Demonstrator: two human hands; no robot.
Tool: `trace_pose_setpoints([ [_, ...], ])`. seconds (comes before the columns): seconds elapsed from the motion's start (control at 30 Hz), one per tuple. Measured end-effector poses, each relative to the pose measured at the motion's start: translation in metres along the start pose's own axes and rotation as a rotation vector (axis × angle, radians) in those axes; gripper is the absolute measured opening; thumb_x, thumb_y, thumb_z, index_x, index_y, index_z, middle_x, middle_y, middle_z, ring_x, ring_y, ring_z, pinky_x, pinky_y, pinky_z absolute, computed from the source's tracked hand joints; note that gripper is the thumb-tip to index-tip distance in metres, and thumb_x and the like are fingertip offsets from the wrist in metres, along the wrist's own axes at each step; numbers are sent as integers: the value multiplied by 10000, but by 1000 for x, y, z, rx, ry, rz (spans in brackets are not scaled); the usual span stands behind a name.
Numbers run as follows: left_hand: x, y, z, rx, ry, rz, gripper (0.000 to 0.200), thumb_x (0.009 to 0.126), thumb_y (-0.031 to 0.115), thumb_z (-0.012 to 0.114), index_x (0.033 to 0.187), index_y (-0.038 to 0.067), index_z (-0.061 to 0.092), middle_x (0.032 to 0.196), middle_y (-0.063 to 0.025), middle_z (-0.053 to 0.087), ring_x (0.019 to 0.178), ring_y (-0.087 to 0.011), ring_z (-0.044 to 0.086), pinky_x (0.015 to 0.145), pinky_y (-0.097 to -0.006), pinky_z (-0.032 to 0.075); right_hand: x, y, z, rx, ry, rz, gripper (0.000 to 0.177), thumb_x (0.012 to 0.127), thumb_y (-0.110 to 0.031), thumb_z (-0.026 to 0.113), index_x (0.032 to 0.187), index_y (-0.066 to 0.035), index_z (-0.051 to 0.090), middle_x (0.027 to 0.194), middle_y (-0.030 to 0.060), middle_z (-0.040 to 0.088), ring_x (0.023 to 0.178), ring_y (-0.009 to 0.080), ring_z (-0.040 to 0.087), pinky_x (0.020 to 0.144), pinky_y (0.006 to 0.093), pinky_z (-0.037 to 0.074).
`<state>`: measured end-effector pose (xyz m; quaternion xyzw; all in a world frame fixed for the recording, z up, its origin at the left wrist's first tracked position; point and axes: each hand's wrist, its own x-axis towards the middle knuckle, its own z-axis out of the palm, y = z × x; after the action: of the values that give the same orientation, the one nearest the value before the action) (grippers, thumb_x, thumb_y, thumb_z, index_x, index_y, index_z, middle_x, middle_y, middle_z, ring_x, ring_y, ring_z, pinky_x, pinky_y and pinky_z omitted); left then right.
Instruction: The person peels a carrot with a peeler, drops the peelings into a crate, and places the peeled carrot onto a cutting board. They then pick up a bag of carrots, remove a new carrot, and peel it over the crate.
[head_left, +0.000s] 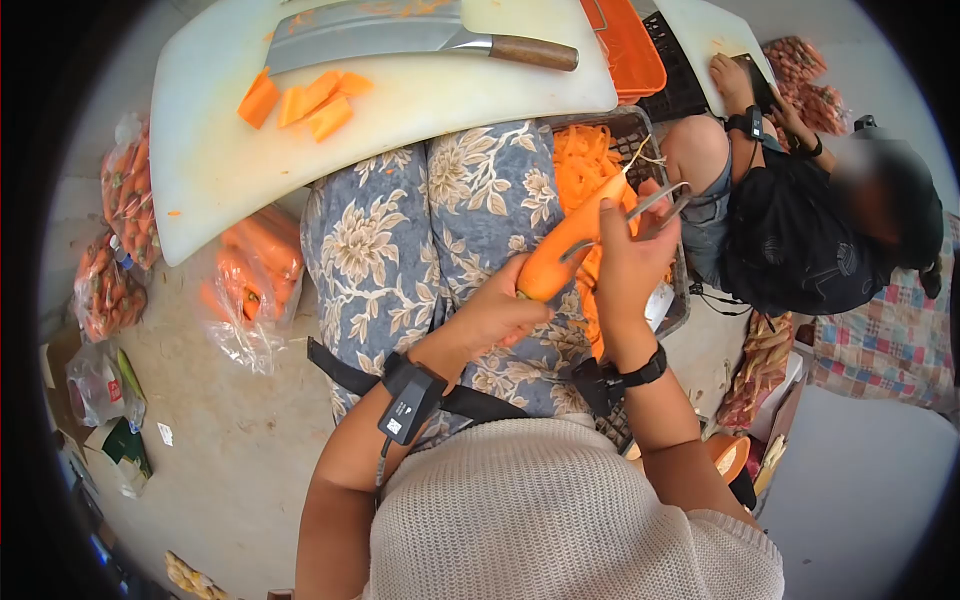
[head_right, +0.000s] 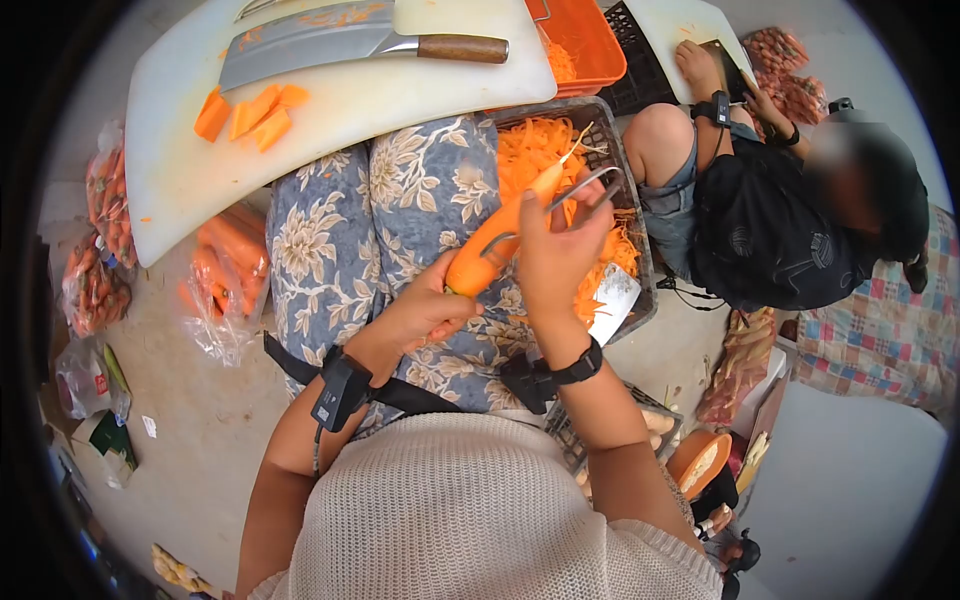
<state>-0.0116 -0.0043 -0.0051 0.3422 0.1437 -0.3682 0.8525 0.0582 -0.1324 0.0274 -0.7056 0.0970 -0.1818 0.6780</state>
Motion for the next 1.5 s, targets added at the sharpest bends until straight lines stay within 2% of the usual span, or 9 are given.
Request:
trace_pose_setpoints([
  [0.07, 1, -2, -1, 6, -12, 33, 572, 732, -36, 555, 1243, 67, 320, 675, -43, 512, 340, -34, 348, 316, -191, 253, -17, 6, 9, -362, -150, -228, 543, 706, -20, 667, 1146, 76, 363, 1065, 145, 429, 1019, 222, 428, 904, 328, 372],
  [0.17, 2, 2, -1, -13, -9, 2, 571, 730, -33, 546, 1245, 67, 321, 659, -37, 506, 335, -35, 345, 314, -190, 253, -9, 20, 6, -566, -177, -211, 617, 689, -51, 679, 1188, 99, 348, 1014, 151, 430, 985, 257, 434, 897, 357, 356],
  [0.3, 3, 3, 0, 1, -10, -4, 583, 724, -36, 540, 1252, 66, 318, 641, -33, 497, 333, -36, 343, 312, -193, 253, -3, 26, 5, -546, -220, -254, 525, 717, -51, 675, 1155, 55, 406, 1077, 114, 405, 1003, 187, 420, 879, 296, 371],
  [0.83, 6, 3, -1, -32, 9, -32, 624, 705, -33, 541, 1273, 59, 301, 643, -38, 492, 351, -40, 355, 319, -193, 271, 30, 44, 7, -675, -192, -285, 463, 667, -171, 727, 1001, 55, 500, 1042, 147, 499, 970, 242, 486, 855, 330, 378],
  [0.9, 6, 3, 0, -15, 0, -33, 625, 705, -30, 541, 1274, 60, 300, 652, -41, 496, 353, -39, 356, 320, -194, 273, 53, 57, 1, -649, -155, -197, 391, 651, -160, 713, 906, 43, 498, 1012, 213, 498, 1020, 336, 436, 898, 407, 343],
  [1.07, 4, 5, 3, 27, 19, -26, 630, 706, -25, 541, 1277, 38, 283, 661, -40, 491, 362, -39, 363, 322, -197, 279, 86, 83, -7, -659, -194, 11, 395, 620, -210, 730, 849, 35, 522, 1013, 226, 501, 1001, 337, 450, 882, 396, 356],
  [1.37, 4, 2, 5, 28, 25, -9, 610, 704, -21, 552, 1254, 25, 292, 680, -49, 475, 353, -48, 364, 317, -203, 273, 105, 97, -12, -537, -164, 152, 324, 625, -189, 723, 768, 50, 557, 736, 114, 545, 621, 201, 534, 589, 316, 430],
  [1.43, 3, 2, 5, 63, 24, -8, 611, 700, -24, 555, 1251, 28, 295, 680, -43, 467, 353, -48, 363, 317, -203, 271, 116, 91, -18, -393, -188, 414, 237, 643, -150, 712, 715, 21, 564, 616, 55, 510, 498, 149, 491, 512, 289, 400],
  [1.5, 3, 2, 6, 93, 25, -3, 612, 697, -26, 558, 1249, 31, 299, 679, -37, 460, 353, -48, 362, 316, -203, 268, 120, 92, -20, -402, -142, 414, 203, 662, -134, 700, 693, 14, 564, 598, 49, 508, 481, 134, 483, 494, 283, 390],
])
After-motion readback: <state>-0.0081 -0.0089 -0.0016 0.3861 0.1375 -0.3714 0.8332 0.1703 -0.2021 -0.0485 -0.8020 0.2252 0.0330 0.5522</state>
